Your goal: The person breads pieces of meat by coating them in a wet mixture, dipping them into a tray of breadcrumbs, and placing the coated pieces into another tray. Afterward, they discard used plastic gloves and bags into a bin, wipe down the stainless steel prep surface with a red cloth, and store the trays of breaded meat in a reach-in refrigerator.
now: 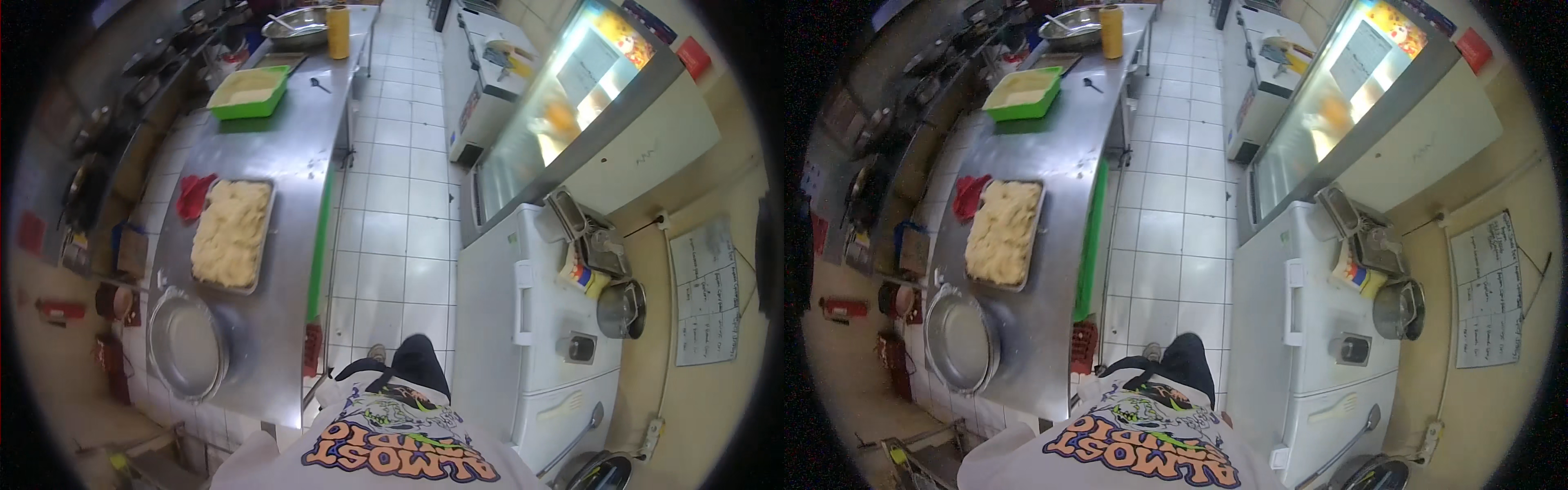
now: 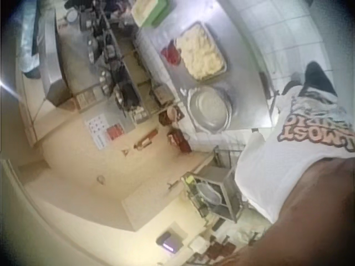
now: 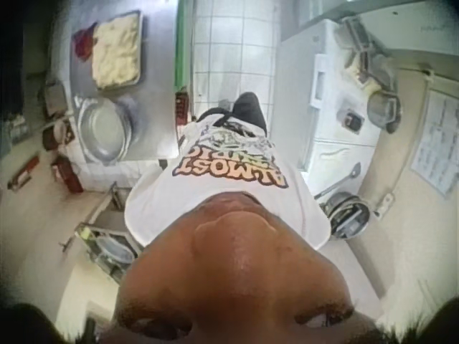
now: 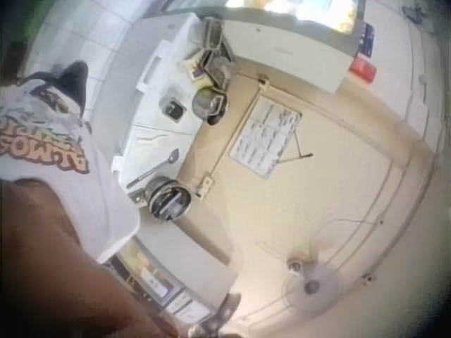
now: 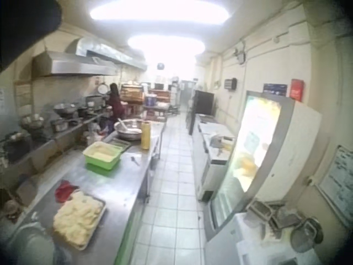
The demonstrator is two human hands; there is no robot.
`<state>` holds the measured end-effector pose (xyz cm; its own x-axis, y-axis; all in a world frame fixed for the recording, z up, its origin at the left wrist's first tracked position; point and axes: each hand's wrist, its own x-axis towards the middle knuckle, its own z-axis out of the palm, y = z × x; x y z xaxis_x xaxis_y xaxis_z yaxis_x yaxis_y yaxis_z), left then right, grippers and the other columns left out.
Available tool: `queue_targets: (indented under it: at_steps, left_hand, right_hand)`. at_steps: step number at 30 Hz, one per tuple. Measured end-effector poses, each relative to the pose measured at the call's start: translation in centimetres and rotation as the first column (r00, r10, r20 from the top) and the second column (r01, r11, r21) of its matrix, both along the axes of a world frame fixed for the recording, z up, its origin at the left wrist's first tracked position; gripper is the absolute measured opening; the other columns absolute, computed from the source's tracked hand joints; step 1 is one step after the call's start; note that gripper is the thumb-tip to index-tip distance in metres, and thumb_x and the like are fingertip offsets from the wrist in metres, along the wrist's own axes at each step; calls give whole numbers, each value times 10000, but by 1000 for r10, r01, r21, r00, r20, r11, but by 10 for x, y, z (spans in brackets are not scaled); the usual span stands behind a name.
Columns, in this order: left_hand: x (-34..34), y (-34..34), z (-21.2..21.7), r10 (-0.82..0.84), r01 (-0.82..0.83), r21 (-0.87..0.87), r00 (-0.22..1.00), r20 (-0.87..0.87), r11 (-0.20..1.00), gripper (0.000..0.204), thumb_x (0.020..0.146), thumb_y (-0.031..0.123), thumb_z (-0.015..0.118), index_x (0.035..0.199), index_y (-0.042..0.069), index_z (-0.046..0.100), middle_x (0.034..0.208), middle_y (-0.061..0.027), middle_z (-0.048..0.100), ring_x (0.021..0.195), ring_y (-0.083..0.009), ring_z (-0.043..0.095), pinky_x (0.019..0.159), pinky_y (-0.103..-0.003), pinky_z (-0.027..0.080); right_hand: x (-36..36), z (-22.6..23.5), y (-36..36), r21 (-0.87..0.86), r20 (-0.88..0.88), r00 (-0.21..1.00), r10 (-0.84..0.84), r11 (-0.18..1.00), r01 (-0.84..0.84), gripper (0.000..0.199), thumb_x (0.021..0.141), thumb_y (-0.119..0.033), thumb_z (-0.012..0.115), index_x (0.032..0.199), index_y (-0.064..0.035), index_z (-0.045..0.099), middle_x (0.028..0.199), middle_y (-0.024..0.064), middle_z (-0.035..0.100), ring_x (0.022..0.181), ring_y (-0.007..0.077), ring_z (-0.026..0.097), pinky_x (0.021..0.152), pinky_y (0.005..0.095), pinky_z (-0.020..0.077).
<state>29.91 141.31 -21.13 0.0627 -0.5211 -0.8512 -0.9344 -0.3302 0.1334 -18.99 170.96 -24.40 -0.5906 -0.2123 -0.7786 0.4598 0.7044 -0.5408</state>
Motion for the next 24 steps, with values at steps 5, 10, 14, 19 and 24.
queue_targets:
  at_steps: [5,10,14,19,24]
  left_hand:
    - [-104,-122,21,-33,32,-42,999,-23,999,193,816,210,627,679,83,675,744,-123,694,684,-268,684,593,-435,521]
    - [-202,-209,17,23,-24,-55,999,-23,998,187,817,211,626,690,82,672,748,-125,692,689,-271,682,598,-436,520]
    - [-297,-283,32,94,-100,-98,994,-60,990,183,819,212,625,700,80,669,751,-126,690,693,-273,680,603,-436,520]
    - [-385,-338,49,254,-268,-112,959,-122,957,177,820,213,624,712,79,666,755,-128,688,698,-276,678,608,-437,519]
    - [-452,-413,44,353,-375,-111,919,-173,921,172,821,214,623,723,78,663,759,-129,686,703,-279,676,614,-438,519]
  right_hand:
    - [-105,-42,-113,-89,-481,730,485,802,-591,215,894,-154,568,1064,-32,617,764,90,620,640,158,615,516,283,494]
    - [-258,-33,-370,-196,-51,966,253,946,-258,256,925,-244,566,1090,-53,608,828,67,662,653,140,619,523,284,484]
    - [-450,-15,-571,-444,-297,949,105,865,-234,166,932,-203,538,1056,-108,591,825,29,631,683,120,601,516,260,469]
    - [-671,146,-829,-526,-611,792,-6,751,-400,157,933,-215,540,966,-82,618,806,1,603,697,105,541,589,271,447]
    - [-834,253,-985,-232,-925,346,-159,956,-181,513,849,-388,658,1134,34,592,1019,188,676,949,320,654,835,430,506]
